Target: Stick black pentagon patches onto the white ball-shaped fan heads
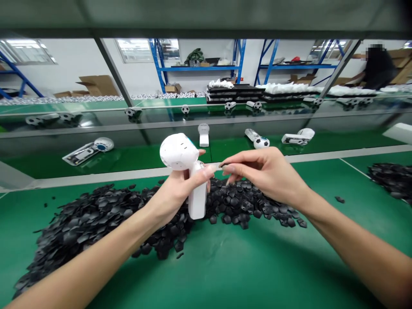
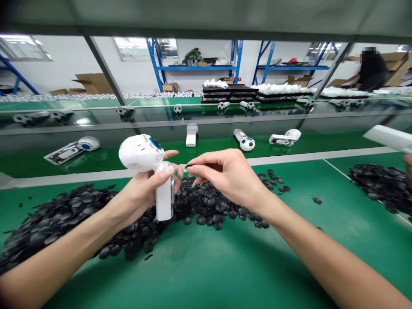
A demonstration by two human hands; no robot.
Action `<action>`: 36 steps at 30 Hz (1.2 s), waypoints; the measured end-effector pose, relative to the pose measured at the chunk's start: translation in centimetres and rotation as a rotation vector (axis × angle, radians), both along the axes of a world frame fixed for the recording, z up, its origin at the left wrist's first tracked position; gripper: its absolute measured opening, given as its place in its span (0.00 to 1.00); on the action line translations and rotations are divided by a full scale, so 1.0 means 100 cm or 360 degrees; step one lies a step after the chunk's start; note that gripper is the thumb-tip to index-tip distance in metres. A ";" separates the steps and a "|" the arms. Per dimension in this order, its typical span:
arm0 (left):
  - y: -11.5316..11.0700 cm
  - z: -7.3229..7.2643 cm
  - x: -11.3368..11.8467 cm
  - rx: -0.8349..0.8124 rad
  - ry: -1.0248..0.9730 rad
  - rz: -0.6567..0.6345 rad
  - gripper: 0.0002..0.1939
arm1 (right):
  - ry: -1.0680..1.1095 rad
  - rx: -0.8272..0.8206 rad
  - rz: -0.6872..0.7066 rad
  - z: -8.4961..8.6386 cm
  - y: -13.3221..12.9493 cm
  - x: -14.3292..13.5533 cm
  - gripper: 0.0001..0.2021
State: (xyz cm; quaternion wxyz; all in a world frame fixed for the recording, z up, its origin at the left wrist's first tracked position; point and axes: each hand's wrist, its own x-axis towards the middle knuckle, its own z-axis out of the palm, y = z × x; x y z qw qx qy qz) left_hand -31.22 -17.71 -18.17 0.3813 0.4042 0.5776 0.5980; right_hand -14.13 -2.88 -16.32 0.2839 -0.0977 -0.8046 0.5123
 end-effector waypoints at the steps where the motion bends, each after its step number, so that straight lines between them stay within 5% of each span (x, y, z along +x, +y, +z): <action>1: -0.002 0.001 0.002 0.0019 -0.0030 -0.0027 0.31 | -0.0045 0.0095 0.0001 0.002 0.000 0.003 0.08; 5: -0.008 0.005 0.007 0.0086 -0.0026 -0.0117 0.36 | -0.0125 0.0372 -0.0051 0.011 -0.002 0.013 0.06; 12: -0.011 0.005 0.010 0.0161 0.0108 0.0236 0.30 | 0.0001 0.0403 -0.0173 0.018 -0.010 0.017 0.03; 18: -0.009 -0.011 0.014 0.0098 0.0055 0.0164 0.40 | 0.0018 0.0381 -0.0182 0.025 -0.012 0.019 0.05; 21: -0.007 -0.017 0.019 0.0054 0.0096 0.0097 0.37 | 0.0002 0.0336 -0.0163 0.027 -0.012 0.020 0.06; 36: -0.006 -0.013 0.029 0.0041 0.0141 -0.0068 0.33 | -0.0448 0.0037 0.0131 0.021 -0.004 0.018 0.08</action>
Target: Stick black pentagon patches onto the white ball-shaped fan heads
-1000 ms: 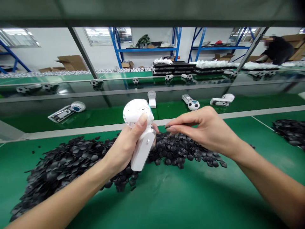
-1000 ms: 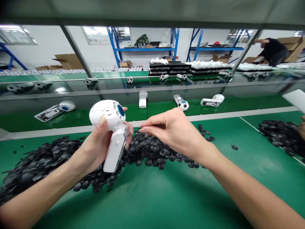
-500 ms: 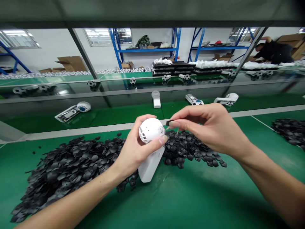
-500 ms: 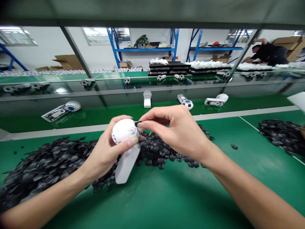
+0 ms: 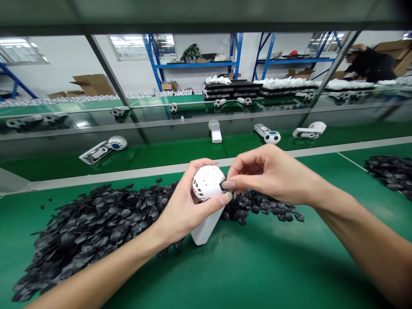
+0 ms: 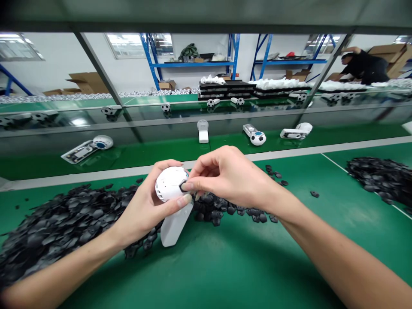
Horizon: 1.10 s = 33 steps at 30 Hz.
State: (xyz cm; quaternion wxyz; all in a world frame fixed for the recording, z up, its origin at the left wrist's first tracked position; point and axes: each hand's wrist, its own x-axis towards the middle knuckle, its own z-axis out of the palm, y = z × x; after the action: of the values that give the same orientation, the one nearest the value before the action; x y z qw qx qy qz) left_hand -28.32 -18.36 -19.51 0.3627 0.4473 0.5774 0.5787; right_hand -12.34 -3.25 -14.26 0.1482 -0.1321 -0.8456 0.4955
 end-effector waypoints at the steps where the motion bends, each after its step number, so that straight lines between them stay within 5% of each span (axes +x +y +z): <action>1: 0.000 0.000 0.000 0.0012 0.0006 -0.0001 0.32 | -0.0002 -0.0054 0.0020 -0.002 0.000 -0.001 0.08; 8: 0.002 0.000 0.004 0.0093 0.0120 0.0243 0.26 | 0.0010 -0.0300 0.0002 -0.007 -0.012 -0.004 0.07; 18: 0.001 -0.003 0.005 0.0401 0.0348 0.0447 0.15 | 0.0041 -0.0118 0.0187 0.002 -0.018 0.008 0.11; 23: 0.001 -0.009 0.003 0.0622 0.0416 0.0366 0.12 | 0.0158 -0.0168 0.0223 -0.012 -0.014 -0.003 0.35; 26: 0.001 -0.011 0.005 0.0663 0.0428 0.0355 0.11 | 0.0147 -0.0456 0.0501 -0.021 -0.020 -0.014 0.29; 29: 0.003 -0.010 0.006 0.0697 0.0438 0.0365 0.10 | 0.0231 -0.0639 0.0516 -0.026 -0.024 -0.021 0.25; 33: 0.007 -0.008 0.001 0.0625 0.0346 0.0332 0.14 | 0.0212 -0.0493 0.0441 -0.027 -0.017 -0.018 0.26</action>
State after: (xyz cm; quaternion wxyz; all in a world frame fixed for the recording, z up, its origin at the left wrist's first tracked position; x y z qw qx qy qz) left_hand -28.26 -17.66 -20.28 0.1429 0.5067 0.5326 0.6627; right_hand -14.17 -4.94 -16.91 0.1120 -0.0027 -0.7578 0.6429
